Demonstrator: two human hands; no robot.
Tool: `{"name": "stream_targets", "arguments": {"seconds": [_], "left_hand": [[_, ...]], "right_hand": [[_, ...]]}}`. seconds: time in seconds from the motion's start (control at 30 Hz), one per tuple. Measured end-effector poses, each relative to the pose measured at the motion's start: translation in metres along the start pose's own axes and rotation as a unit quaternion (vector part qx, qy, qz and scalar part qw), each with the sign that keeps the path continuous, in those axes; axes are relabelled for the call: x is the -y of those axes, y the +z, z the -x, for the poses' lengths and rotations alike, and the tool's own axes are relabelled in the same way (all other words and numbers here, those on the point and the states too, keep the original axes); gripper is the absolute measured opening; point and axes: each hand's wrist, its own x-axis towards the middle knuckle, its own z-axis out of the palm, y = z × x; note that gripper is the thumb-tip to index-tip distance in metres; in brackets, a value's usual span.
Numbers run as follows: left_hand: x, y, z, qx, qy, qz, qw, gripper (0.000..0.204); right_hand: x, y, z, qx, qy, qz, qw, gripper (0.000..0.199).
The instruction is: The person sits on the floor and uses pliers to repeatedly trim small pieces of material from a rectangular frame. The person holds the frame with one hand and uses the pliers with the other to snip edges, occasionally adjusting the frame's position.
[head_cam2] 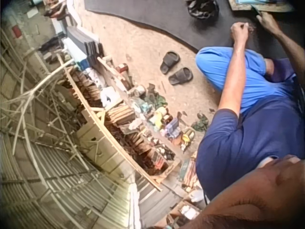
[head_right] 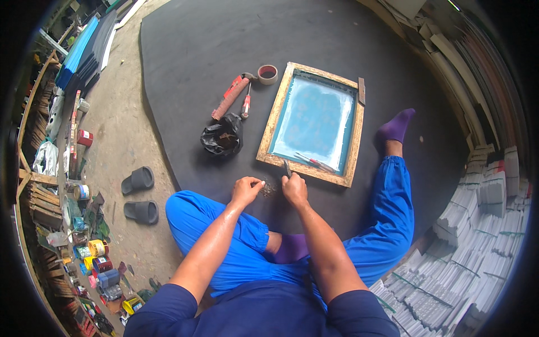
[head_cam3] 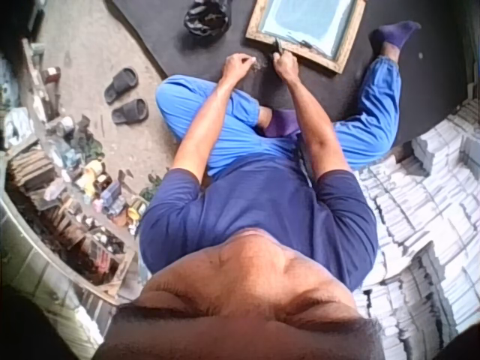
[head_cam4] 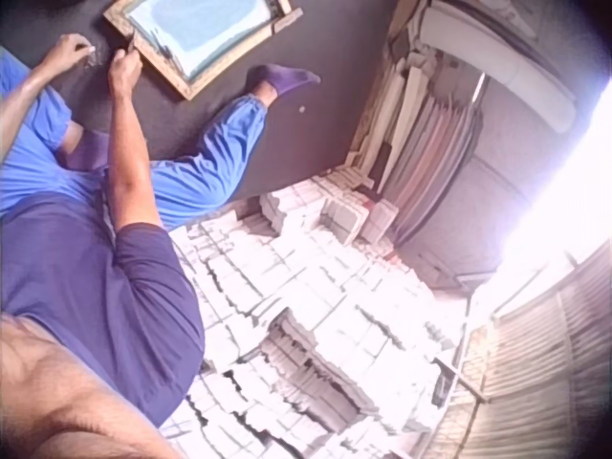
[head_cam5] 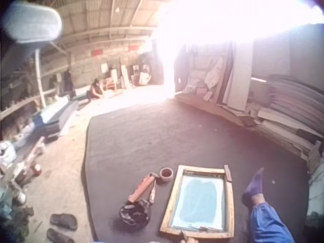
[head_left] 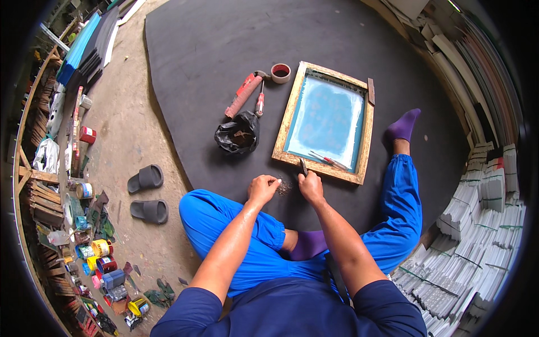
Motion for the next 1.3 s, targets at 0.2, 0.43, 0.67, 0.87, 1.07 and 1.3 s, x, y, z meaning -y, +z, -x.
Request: {"name": "stream_targets", "arguments": {"seconds": [0.2,0.43,0.67,0.87,1.07,1.3], "left_hand": [[0.01,0.006,-0.007,0.018,-0.044,0.156,0.987,0.035],[0.004,-0.003,-0.004,0.094,-0.173,0.386,0.901,0.024],[0.029,0.008,-0.011,0.033,-0.09,0.135,0.986,0.03],[0.003,0.002,0.0,0.043,-0.084,-0.017,0.995,0.044],[-0.009,-0.009,-0.002,0.06,-0.093,0.015,0.994,0.044],[-0.006,-0.004,-0.005,0.048,-0.074,0.03,0.996,0.045]], "right_hand": [[-0.01,0.008,0.03,0.104,-0.097,0.01,0.99,0.035],[-0.009,0.01,0.04,0.194,-0.157,0.049,0.967,0.034],[-0.007,0.004,0.03,0.277,0.01,-0.162,0.947,0.025],[0.011,-0.014,0.002,0.253,0.077,-0.169,0.95,0.028],[0.018,-0.018,-0.018,0.239,0.108,-0.116,0.958,0.029],[0.053,-0.032,-0.006,0.232,0.098,-0.005,0.968,0.028]]}}
